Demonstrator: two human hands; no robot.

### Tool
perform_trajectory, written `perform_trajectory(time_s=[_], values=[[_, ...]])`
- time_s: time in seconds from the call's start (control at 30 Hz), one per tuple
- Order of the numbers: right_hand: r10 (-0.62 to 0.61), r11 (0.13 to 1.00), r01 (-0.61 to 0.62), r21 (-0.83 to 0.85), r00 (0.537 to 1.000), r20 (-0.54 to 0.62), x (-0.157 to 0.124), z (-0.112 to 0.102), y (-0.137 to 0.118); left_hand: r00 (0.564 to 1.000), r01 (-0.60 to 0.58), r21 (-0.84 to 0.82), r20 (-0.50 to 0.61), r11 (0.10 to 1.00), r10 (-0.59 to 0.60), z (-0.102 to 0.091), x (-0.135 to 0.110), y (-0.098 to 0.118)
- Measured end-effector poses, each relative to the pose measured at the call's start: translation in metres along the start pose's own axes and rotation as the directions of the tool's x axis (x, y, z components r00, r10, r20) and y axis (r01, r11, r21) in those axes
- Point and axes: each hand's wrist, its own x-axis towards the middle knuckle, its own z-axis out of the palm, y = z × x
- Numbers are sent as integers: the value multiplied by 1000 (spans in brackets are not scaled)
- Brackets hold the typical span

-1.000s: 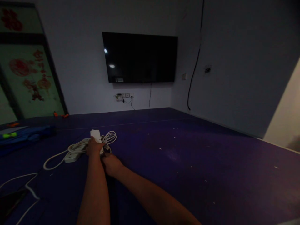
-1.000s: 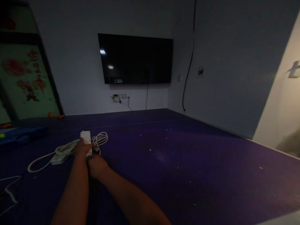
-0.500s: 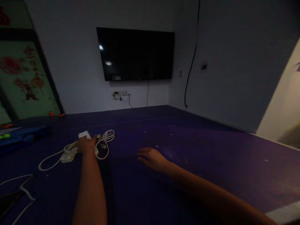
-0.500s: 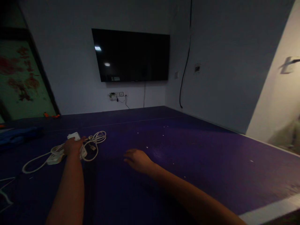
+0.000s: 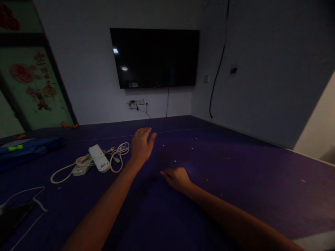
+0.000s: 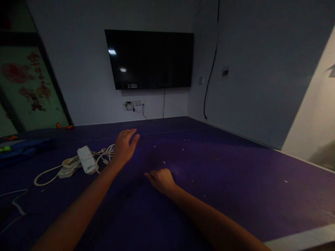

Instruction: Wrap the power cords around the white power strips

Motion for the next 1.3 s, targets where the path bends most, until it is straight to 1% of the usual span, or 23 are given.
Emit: perform_trajectory(time_s=[0.03, 0.07, 0.1, 0.13, 0.17, 0.2, 0.23, 0.3, 0.37, 0.5, 0.67, 0.9, 1.3], values=[[-30, 999, 31, -24, 999, 29, -1, 0, -1, 986, -136, -11, 97, 991, 137, 7, -18, 10], [-59, 997, 62, -44, 996, 63, -1, -1, -1, 946, -264, -33, 187, 964, 265, 12, -38, 17], [-83, 994, 89, -58, 992, 96, -1, 0, -1, 891, -368, -62, 261, 928, 371, 15, -59, 20], [-101, 992, 110, -67, 987, 123, -1, 0, -2, 840, -439, -92, 311, 894, 445, 17, -78, 20], [-111, 990, 121, -73, 984, 139, 0, 1, -3, 808, -474, -113, 339, 874, 482, 18, -96, 17], [-113, 989, 125, -76, 983, 147, 0, 2, -3, 789, -493, -125, 352, 861, 503, 18, -111, 12], [-114, 989, 127, -80, 982, 150, 0, 4, -4, 781, -497, -133, 362, 858, 509, 19, -122, 6], [-120, 988, 132, -80, 983, 141, 1, 6, -6, 782, -473, -143, 386, 870, 489, 21, -133, -5], [-140, 986, 151, -76, 981, 134, 1, 7, -8, 791, -425, -161, 414, 891, 451, 25, -134, -10], [-169, 981, 179, -75, 977, 128, 0, 7, -8, 783, -335, -255, 460, 907, 418, 30, -130, -10], [-174, 981, 183, -64, 976, 130, -1, 7, -7, 790, -264, -325, 467, 908, 396, 28, -132, -8], [-179, 982, 185, -48, 978, 107, 0, 9, -7, 791, -240, -351, 470, 905, 392, 30, -133, -10], [-181, 981, 188, -41, 973, 143, 0, 3, -10, 793, -221, -346, 481, 912, 374, 28, -132, -8]])
